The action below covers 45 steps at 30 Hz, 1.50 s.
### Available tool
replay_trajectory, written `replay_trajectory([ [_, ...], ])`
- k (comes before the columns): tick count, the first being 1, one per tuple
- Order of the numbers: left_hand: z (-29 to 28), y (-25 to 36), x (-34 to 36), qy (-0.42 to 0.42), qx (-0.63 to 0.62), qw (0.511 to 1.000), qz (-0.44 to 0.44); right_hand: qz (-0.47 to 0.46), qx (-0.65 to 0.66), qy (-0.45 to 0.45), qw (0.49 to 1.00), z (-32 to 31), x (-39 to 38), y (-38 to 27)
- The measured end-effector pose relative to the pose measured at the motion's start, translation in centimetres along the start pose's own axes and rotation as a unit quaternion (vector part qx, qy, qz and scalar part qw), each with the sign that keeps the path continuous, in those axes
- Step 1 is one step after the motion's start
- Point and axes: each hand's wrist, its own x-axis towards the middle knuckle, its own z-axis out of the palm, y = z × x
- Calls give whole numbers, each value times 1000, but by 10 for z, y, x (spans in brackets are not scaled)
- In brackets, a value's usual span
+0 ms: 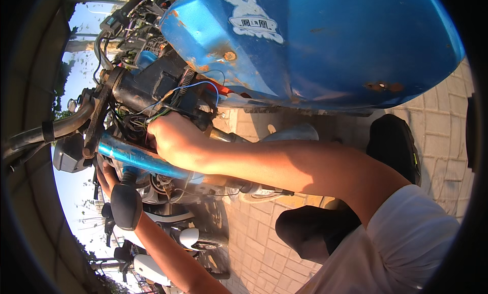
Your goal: The person works on the exposed wiring harness of a blue motorcycle, using a yellow-handled tool to strip and twist wires near the fuel tank. The person repeatedly adjusts and connects wires within the engine compartment area.
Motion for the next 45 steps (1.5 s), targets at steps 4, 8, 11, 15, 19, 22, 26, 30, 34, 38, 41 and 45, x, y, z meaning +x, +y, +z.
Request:
replay_trajectory([
  [4, 0, -3, -3, 11, 89, 992, 85, -67, 16, -26, 997, -1, -4, 8],
  [8, 2, -7, -3, 24, -33, 999, 22, -72, -40, -144, 986, -10, -2, -2],
  [11, 2, -8, -1, 21, -67, 997, -16, 33, 22, -253, 967, -21, 8, -15],
  [15, 1, -6, 1, 14, 7, 999, 39, 116, 148, -263, 946, -35, 9, -21],
  [19, -4, 0, -1, 2, -11, 1000, 14, 64, -16, -273, 960, -34, 16, -28],
  [22, -3, 4, -1, -2, 12, 1000, 9, 63, -134, -314, 938, -30, 28, -37],
  [26, 2, 3, -3, 25, 32, 999, 0, 101, -51, -300, 947, -37, 20, -34],
  [30, 2, -9, -4, 25, 20, 999, 32, -8, -160, -302, 940, -43, -5, -17],
  [34, 1, -16, -6, 37, 87, 992, 80, -116, -105, -179, 971, -32, -18, -1],
  [38, 2, -12, -6, 31, 91, 992, 83, -77, -94, -226, 966, -24, -6, 5],
  [41, 3, -6, -6, 28, 82, 995, 48, -60, -145, -265, 951, -22, 6, 1],
  [45, 4, -8, -1, 24, -28, 999, -6, -99, -188, -266, 940, -26, 11, -12],
])
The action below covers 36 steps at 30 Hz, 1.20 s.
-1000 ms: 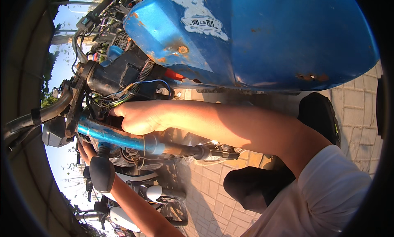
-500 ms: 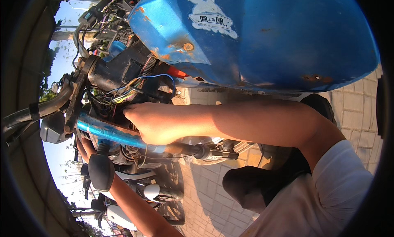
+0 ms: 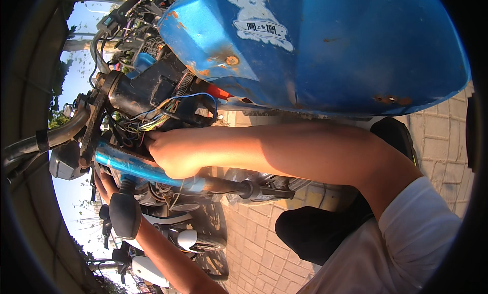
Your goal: The person works on the exposed wiring harness of a blue motorcycle, using a yellow-handled tool to strip and twist wires near the fuel tank. The person repeatedly adjusts and connects wires within the engine compartment area.
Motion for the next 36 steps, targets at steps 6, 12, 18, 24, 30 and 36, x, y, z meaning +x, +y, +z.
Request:
replay_trajectory([
  [6, -2, -8, -2, -6, 3, 1000, -5, 41, 34, 46, 998, 5, -23, -1],
  [12, -2, 0, -4, 0, 31, 1000, 0, 46, -33, 38, 998, 16, -19, 3],
  [18, 0, -10, -2, -6, -28, 1000, 8, 45, -11, 109, 993, 18, -24, -9],
  [24, 3, 1, -3, -7, 54, 998, 24, 9, -31, 16, 999, 9, 10, 4],
  [30, 11, 53, 10, 97, 25, 990, 99, -17, -131, -20, 991, 10, 19, 5],
  [36, -7, 81, 5, 65, -322, 936, -129, -58, -177, 93, 978, 13, 8, -4],
])
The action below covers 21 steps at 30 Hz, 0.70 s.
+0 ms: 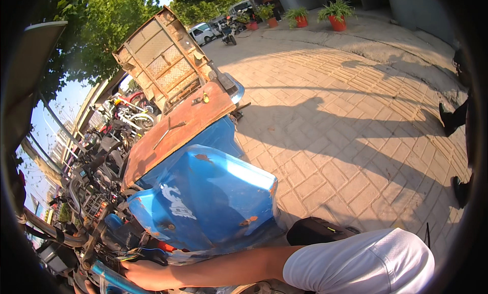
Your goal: The person works on the exposed wiring harness of a blue motorcycle, using a yellow-handled tool to strip and twist wires near the fuel tank. The person repeatedly adjusts and connects wires within the engine compartment area.
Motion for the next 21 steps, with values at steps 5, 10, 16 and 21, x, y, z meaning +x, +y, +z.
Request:
replay_trajectory([
  [5, -4, -20, 9, 15, 41, 998, 33, 7, 109, -4, 994, 7, -2, 28],
  [10, 0, -23, 13, 19, 34, 999, 21, -11, 58, -47, 997, 48, 45, 76],
  [16, 12, 16, 0, 14, 3, 1000, -2, 4, 71, -143, 987, 18, 32, 59],
  [21, 10, 8, -1, -1, -26, 998, -65, 37, 142, -131, 980, -28, 5, 8],
])
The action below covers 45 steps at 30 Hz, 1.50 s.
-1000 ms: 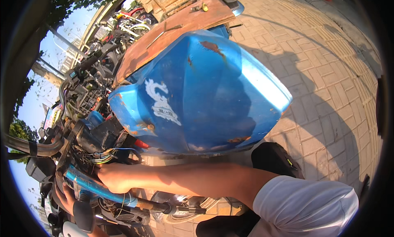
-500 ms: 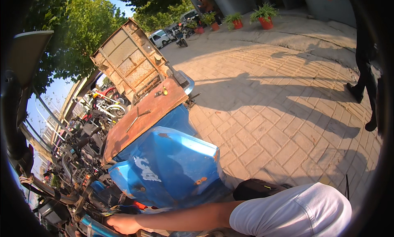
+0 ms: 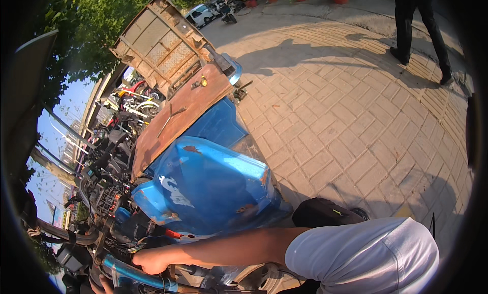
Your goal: The person works on the exposed wiring harness of a blue motorcycle, using a yellow-handled tool to strip and twist wires near the fuel tank. The person repeatedly adjusts and connects wires within the engine compartment area.
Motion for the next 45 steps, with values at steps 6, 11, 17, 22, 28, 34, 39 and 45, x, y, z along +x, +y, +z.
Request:
replay_trajectory([
  [6, -28, -41, 15, -11, 126, 991, 33, 19, 78, 79, 994, 27, -8, 18],
  [11, -35, -60, 23, -54, 316, 934, 158, 124, 117, -86, 982, 8, 16, 11],
  [17, -34, -57, 30, -10, 91, 995, 44, -38, 125, 255, 958, 18, -29, 13],
  [22, -47, -67, 26, -49, 272, 947, 161, -31, -36, 364, 930, 32, -95, 23],
  [28, -64, -83, 34, -72, 327, 918, 214, 77, -158, 168, 970, 29, -87, 4],
  [34, -63, -82, 38, -61, 291, 941, 163, 94, 231, 129, 960, 35, -64, -18],
  [39, -59, -74, 34, -59, 172, 979, 90, 180, 356, 140, 906, 49, -40, -25],
  [45, -55, -68, 29, -75, 295, 940, 151, 164, 452, 184, 857, 62, -6, -10],
])
